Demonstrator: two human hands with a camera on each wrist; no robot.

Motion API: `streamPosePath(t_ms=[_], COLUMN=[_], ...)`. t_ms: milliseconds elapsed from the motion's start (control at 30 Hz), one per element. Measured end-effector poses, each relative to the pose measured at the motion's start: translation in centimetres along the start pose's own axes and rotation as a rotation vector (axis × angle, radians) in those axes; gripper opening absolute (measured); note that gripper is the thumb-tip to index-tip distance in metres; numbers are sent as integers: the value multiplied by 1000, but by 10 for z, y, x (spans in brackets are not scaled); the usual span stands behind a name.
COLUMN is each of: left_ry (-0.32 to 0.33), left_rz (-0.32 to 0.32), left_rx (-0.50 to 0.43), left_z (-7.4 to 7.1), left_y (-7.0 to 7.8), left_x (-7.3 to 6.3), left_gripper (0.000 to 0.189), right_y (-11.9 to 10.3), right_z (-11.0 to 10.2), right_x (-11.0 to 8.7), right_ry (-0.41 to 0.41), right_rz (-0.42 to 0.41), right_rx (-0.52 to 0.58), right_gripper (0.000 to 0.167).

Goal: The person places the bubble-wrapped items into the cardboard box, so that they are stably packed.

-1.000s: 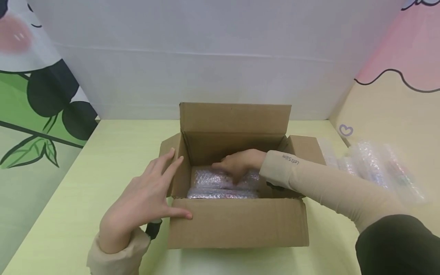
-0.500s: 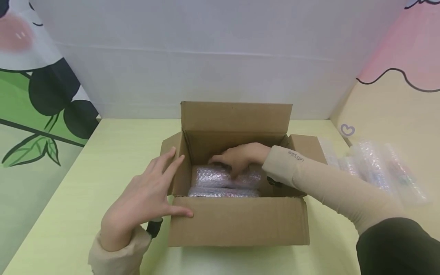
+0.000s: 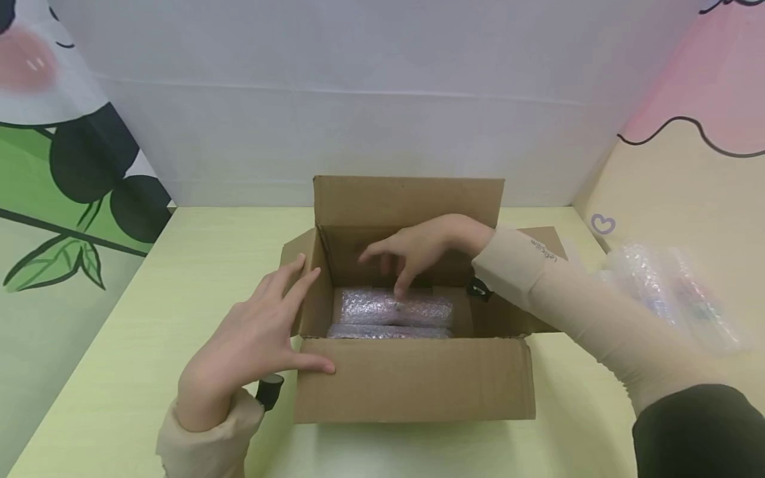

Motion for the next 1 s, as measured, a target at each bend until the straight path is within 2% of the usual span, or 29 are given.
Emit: streamPosePath(t_ms=[133,267,400,500,667,800,1000], left_ry=[-4,0,9,20,21,4,11], left_rz=[4,10,16,21,23,15,17], left_rx=[-6,-9,-4,2,7,4,6], left_z=[0,0,0,0,0,1,1], left_y=[0,0,-1,-1,-2,-3,-3], left_x=[1,2,3,3,3,5,6], left_gripper=[122,122,122,122,121,121,121], right_y=[-8,-12,-11,-3,20,44,97], right_z=[-19,-36,-49,-56,-66,-72,-69], right_x=[-27,-56,-87,-110,-148,-175,-203], right_ry=[44,123,227,325,508,649,780], right_rz=[-38,-100,-180,-202,-169,-115,3], right_rx=[102,164,197,215,264,249,271], right_gripper=[77,75,73,72,71,69,68])
Point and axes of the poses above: each hand's wrist, its own x-axis towards the middle knuckle, its own z-axis out of the palm, y = z × x, the point moved 6 cm from there along x, towards the middle knuckle, and after that the axes turned 8 degrees about x, right-handed, at the moved point
